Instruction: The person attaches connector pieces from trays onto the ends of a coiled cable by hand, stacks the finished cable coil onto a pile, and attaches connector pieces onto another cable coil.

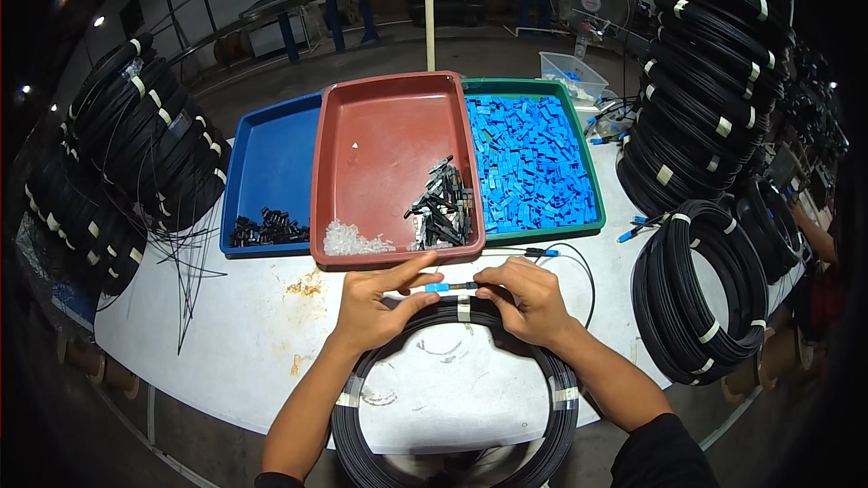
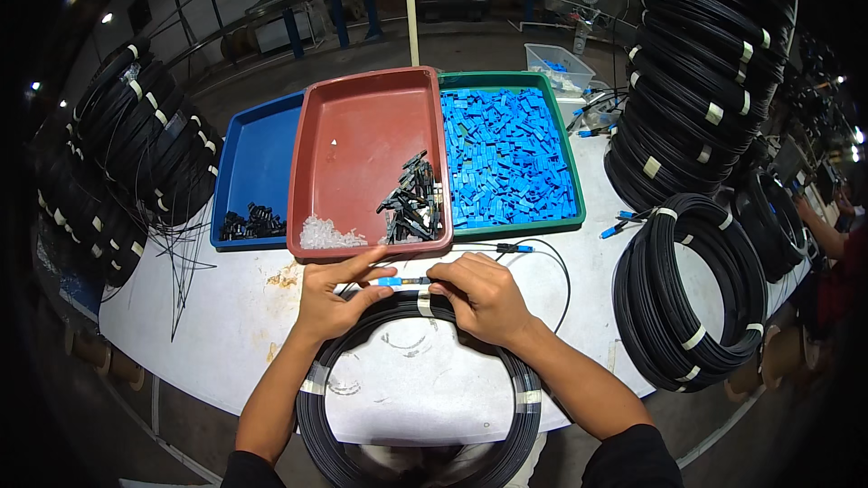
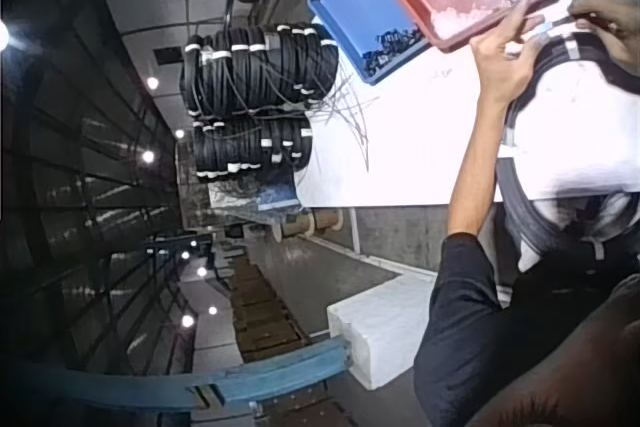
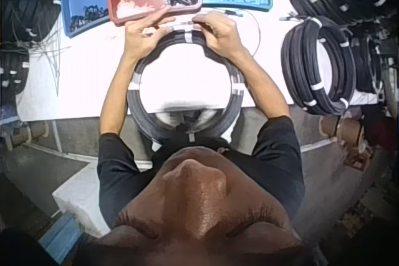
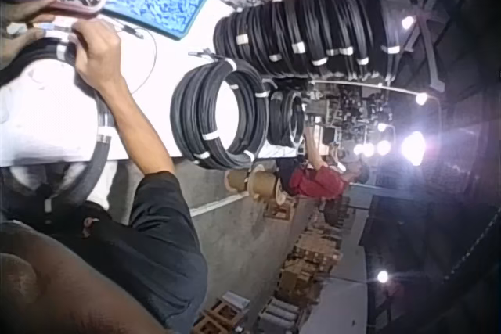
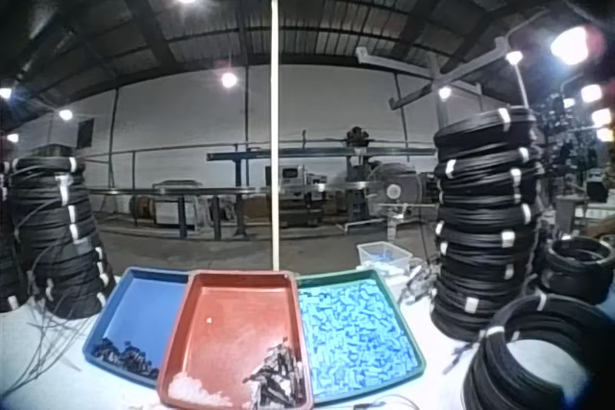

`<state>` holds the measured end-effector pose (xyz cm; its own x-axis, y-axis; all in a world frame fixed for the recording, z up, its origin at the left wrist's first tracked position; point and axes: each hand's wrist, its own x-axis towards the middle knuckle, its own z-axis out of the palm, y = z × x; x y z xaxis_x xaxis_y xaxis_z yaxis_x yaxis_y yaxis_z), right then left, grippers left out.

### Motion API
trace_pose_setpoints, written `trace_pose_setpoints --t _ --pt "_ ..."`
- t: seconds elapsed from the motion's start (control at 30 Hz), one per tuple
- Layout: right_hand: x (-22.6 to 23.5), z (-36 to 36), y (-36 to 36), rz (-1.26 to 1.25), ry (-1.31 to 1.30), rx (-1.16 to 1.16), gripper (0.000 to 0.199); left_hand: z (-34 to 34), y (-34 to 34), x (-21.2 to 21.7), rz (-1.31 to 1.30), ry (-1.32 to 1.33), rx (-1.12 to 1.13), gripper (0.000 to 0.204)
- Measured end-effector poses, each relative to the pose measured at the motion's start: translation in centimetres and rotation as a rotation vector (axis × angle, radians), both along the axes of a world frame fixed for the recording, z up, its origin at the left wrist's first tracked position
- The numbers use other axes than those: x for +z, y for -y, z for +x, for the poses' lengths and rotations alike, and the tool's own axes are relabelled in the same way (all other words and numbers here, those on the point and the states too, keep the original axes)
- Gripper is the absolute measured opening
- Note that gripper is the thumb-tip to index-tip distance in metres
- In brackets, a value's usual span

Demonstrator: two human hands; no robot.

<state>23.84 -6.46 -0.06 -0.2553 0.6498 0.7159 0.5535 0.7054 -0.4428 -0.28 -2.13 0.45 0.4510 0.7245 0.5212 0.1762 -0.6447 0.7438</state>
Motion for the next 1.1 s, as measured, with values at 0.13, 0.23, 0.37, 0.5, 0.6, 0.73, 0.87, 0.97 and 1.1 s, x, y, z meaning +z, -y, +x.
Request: trace_pose_setpoints --t 0.13,0.23,0.37,0.5,0.6,0.73,0.87,0.97,1.1 --pt "-0.4 -0.2 -0.3 0.015 0.009 0.069 0.018 0.1 0.3 0.2 -0.026 -0.032 -0.070 0.049" --pt "-0.4 -0.2 0.0 -0.030 0.021 0.058 0.017 0.0 0.3 0.2 0.086 -0.077 -0.085 0.052" --pt "-0.3 0.0 0.2 -0.073 0.058 0.051 0.018 0.1 0.1 0.0 0.169 -0.086 -0.049 0.052" --pt "-0.1 -0.4 0.2 -0.074 0.050 0.052 0.018 -0.4 -0.5 -1.0 0.244 -0.005 -0.011 0.032" --pt "-0.1 -0.4 0.1 -0.011 0.030 0.037 0.020 0.0 -0.1 -0.7 0.127 0.023 -0.016 0.020" --pt "-0.3 -0.2 -0.1 0.009 0.020 0.018 0.021 0.0 -0.1 -0.4 0.176 0.003 -0.039 0.019" --pt "-0.4 0.0 -0.2 0.023 0.050 0.033 0.022 0.1 0.2 -0.3 0.159 0.020 -0.022 0.025" --pt "-0.3 0.0 0.0 0.006 0.051 0.017 0.022 0.0 0.2 -0.1 0.177 0.017 0.001 0.030" --pt "-0.3 -0.2 0.0 0.003 0.037 0.027 0.022 -0.3 -0.3 -0.6 0.279 0.001 0.007 0.031"
